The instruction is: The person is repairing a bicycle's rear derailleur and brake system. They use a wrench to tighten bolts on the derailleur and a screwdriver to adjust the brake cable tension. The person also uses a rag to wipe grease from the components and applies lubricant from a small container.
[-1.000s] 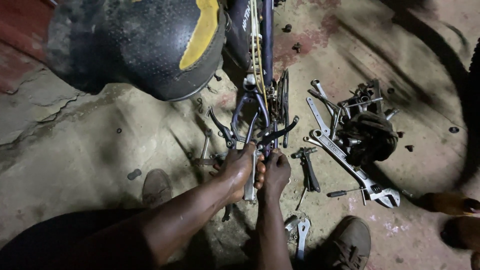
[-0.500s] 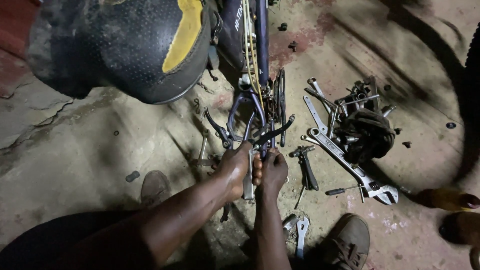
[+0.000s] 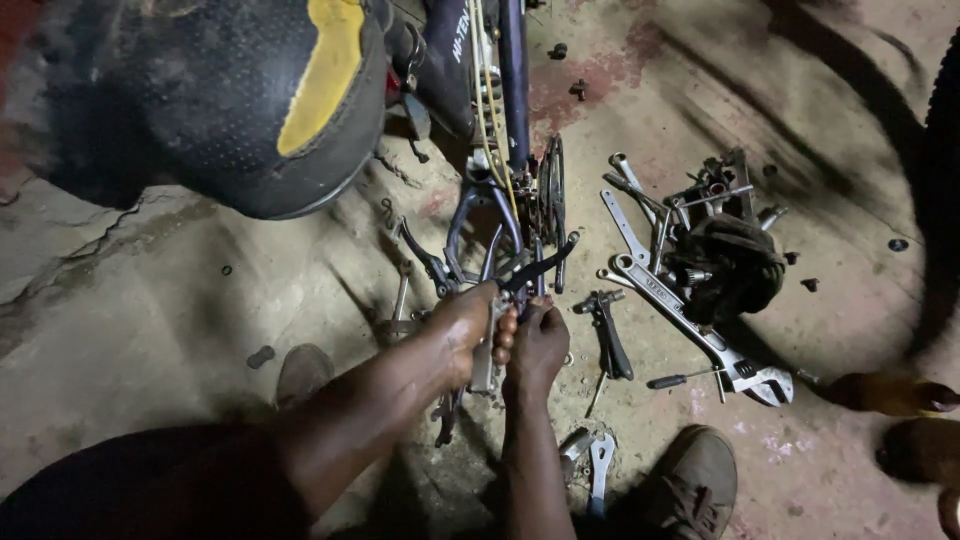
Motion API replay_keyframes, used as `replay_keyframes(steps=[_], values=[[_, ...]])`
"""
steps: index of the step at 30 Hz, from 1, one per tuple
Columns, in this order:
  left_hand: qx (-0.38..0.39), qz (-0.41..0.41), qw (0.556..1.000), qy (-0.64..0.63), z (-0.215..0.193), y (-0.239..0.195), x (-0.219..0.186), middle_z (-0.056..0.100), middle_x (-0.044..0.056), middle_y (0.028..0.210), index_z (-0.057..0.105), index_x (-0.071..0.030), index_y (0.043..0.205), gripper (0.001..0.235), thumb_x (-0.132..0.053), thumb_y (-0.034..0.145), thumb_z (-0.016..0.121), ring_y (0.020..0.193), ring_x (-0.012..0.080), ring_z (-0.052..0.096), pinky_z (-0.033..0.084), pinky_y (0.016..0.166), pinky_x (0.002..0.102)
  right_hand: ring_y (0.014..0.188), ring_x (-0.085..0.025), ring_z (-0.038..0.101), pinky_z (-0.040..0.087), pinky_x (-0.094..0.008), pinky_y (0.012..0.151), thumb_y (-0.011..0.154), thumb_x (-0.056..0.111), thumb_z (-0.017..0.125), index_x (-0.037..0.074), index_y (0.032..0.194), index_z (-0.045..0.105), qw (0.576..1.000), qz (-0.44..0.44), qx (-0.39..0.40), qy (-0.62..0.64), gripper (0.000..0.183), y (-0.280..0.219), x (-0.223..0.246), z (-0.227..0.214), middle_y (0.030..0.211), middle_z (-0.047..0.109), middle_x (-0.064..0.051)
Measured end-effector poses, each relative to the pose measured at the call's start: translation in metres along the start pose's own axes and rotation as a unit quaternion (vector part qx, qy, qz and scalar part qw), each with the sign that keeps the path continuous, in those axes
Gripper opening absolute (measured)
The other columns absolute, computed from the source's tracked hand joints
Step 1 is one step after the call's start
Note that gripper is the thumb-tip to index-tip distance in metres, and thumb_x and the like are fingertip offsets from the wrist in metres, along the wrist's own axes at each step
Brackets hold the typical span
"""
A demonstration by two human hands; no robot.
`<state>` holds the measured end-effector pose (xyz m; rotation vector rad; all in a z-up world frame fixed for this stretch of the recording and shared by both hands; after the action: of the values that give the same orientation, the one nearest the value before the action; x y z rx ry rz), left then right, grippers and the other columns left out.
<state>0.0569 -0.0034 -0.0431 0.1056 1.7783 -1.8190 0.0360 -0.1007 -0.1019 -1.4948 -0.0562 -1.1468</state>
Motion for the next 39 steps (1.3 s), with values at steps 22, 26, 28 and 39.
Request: replay_keyframes(steps=[22, 26, 28, 39], values=[[0.009, 0.099, 0.894, 0.437, -0.008, 0.030, -0.025, 0.063, 0.006, 0.056, 0.067, -0.010, 0.074, 0.038, -0.040, 0.093, 0.052, 0.045, 0.0220, 0.064, 0.054, 0.040, 0.038, 0.064, -0.018, 0.061, 0.053, -0.033, 0.064, 0.106, 0.031, 0.053, 0.001, 0.084, 0.068, 0.984, -0.145, -0.051, -0.092, 0.040, 0.001, 0.004, -0.011, 0.072, 0.066, -0.012], [-0.072, 0.174, 0.775, 0.603, 0.009, -0.002, -0.038, 0.075, 0.021, 0.085, 0.079, -0.001, 0.096, 0.043, -0.034, 0.091, 0.053, 0.088, 0.0440, 0.076, 0.063, 0.071, 0.052, 0.060, -0.019, 0.058, 0.052, -0.036, 0.063, 0.108, 0.037, 0.051, 0.001, 0.081, 0.069, 0.983, -0.145, -0.052, -0.098, 0.048, 0.004, 0.002, -0.010, 0.066, 0.063, -0.012], [-0.065, 0.188, 0.748, 0.633, 0.003, 0.024, -0.030, 0.076, 0.022, 0.090, 0.079, -0.003, 0.099, 0.043, -0.036, 0.092, 0.053, 0.094, 0.0454, 0.075, 0.063, 0.075, 0.054, 0.059, -0.019, 0.059, 0.052, -0.035, 0.062, 0.108, 0.039, 0.050, 0.002, 0.079, 0.068, 0.982, -0.145, -0.053, -0.107, 0.050, -0.002, 0.006, -0.009, 0.064, 0.063, -0.012], [-0.026, 0.268, 0.622, 0.735, -0.030, 0.100, -0.015, 0.078, 0.020, 0.089, 0.080, -0.009, 0.094, 0.033, -0.029, 0.087, 0.056, 0.090, 0.0454, 0.076, 0.063, 0.075, 0.054, 0.058, -0.022, 0.064, 0.053, -0.035, 0.062, 0.107, 0.042, 0.049, 0.005, 0.078, 0.067, 0.971, -0.161, -0.067, -0.165, 0.051, 0.000, 0.008, -0.012, 0.061, 0.065, -0.014]])
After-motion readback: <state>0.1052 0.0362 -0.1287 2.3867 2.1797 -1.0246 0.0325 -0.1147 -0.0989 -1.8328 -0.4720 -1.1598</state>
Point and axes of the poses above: each hand's wrist, its own y-axis towards the middle knuckle, its own z-axis out of the palm, x = y × z, the point moved 5 cm from there along y, towards the middle knuckle
